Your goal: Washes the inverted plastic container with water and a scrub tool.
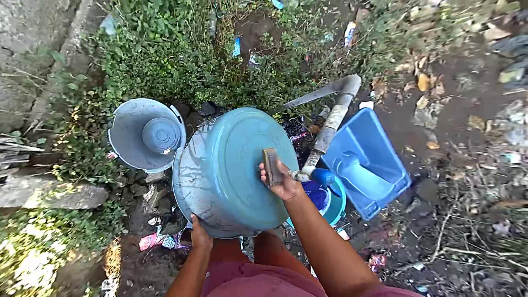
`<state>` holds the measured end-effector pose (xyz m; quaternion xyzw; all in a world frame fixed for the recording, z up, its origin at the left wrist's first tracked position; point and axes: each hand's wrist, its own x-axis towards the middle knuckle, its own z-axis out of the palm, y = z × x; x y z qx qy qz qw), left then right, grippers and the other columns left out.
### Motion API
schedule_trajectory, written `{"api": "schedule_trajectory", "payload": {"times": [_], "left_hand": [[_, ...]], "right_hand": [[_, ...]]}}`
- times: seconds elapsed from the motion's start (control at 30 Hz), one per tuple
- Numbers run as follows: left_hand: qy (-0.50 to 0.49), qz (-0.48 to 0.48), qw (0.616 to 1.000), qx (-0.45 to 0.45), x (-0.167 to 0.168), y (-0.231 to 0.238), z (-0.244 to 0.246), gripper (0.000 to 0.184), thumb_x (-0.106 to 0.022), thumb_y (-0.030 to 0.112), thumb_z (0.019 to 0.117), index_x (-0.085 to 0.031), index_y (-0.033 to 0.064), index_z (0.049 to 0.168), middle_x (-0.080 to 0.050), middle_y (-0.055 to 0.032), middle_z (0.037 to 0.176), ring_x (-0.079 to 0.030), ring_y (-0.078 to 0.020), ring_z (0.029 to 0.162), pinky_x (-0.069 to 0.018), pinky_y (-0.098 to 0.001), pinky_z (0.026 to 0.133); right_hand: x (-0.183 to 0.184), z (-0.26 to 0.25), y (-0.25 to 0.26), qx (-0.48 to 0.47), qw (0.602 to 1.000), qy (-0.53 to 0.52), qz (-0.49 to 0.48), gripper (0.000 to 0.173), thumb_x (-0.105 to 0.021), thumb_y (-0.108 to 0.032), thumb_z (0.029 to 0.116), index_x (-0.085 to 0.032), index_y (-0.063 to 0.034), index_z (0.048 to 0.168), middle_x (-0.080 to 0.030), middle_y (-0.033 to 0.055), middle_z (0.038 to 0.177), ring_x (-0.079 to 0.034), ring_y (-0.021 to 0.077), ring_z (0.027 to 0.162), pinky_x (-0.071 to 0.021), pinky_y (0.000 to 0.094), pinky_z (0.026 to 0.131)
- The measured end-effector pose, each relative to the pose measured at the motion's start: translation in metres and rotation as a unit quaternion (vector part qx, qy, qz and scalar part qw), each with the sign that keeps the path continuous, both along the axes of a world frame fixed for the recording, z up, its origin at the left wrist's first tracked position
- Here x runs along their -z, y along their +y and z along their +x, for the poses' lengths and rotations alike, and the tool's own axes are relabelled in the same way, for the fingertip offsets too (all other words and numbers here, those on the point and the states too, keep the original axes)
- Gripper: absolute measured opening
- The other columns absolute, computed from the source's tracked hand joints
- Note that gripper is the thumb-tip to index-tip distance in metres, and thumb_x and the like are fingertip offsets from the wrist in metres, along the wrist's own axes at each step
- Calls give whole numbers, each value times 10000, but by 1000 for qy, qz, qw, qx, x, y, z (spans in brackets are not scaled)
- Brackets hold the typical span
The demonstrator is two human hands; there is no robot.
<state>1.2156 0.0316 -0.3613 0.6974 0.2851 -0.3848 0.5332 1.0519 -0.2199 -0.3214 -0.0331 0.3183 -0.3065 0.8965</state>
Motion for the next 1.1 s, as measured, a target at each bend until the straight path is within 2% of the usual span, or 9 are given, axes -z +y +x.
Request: {"api": "schedule_trajectory", "payload": {"times": [0.07,0.17,0.27,0.47,0.6,0.73,0.9,1.0,1.1], "left_hand": [[4,-15,1000,8,-2,-1,3,660,-216,551,1096,-432,82,1507,-561,-144,1453,-571,-243,1314,-495,-492,1073],[8,-52,998,25,-4,0,11,646,-209,546,1097,-412,98,1516,-558,-139,1450,-569,-239,1310,-497,-493,1069],[33,-80,995,42,-13,-6,23,629,-203,542,1099,-396,124,1526,-555,-129,1455,-569,-245,1309,-501,-506,1058],[70,-125,986,83,-26,-13,39,617,-208,543,1098,-395,135,1522,-564,-127,1438,-572,-257,1297,-504,-515,1042],[77,-153,979,111,-33,-23,46,629,-205,568,1089,-397,156,1523,-560,-113,1445,-564,-256,1306,-492,-529,1057],[56,-173,976,122,-45,-27,47,574,-255,506,1107,-405,128,1511,-563,-121,1433,-573,-250,1290,-504,-517,1042],[16,-162,978,127,-55,-31,41,557,-290,473,1113,-416,103,1510,-554,-139,1442,-573,-247,1291,-500,-499,1049],[-44,-167,979,111,-79,-41,37,537,-305,442,1118,-461,68,1471,-582,-148,1402,-601,-235,1252,-518,-479,1028],[-114,-165,973,115,-120,-43,33,516,-322,402,1124,-487,35,1447,-584,-154,1394,-596,-217,1253,-506,-453,1046]], "right_hand": [[6,5,-8,55,997,-49,-26,627,-856,-234,808,-525,-128,1329,-709,155,1057,-730,271,895,-632,403,816],[4,9,-23,-5,972,176,-156,625,-588,-503,1008,-327,-218,1500,-667,92,1124,-702,195,847,-613,323,713],[-16,-1,-10,-197,816,435,-327,641,-466,-283,1048,-270,-57,1616,-500,190,1515,-607,255,1247,-531,426,1022],[-88,-70,37,-95,798,574,-160,666,-594,-107,977,-296,-64,1571,-615,238,1234,-690,301,867,-600,479,749],[-152,-93,34,74,757,608,-227,272,-514,-204,1050,-459,-6,1227,-588,90,973,-643,154,739,-592,352,675],[-198,-86,12,-254,569,683,-381,383,-524,-301,1071,-652,4,1264,-623,227,1296,-647,327,1151,-519,515,1013],[-208,-47,-2,-430,388,717,-387,478,-553,-458,1043,-706,-31,1197,-640,226,1269,-621,414,1192,-494,630,970],[-208,-46,-6,-456,365,706,-400,511,-511,-477,1057,-722,-21,1154,-642,234,1278,-622,422,1198,-494,636,963],[-195,-55,-9,-449,440,675,-386,569,-449,-499,1073,-733,-7,1083,-687,256,1172,-647,444,1136,-481,684,938]]}}
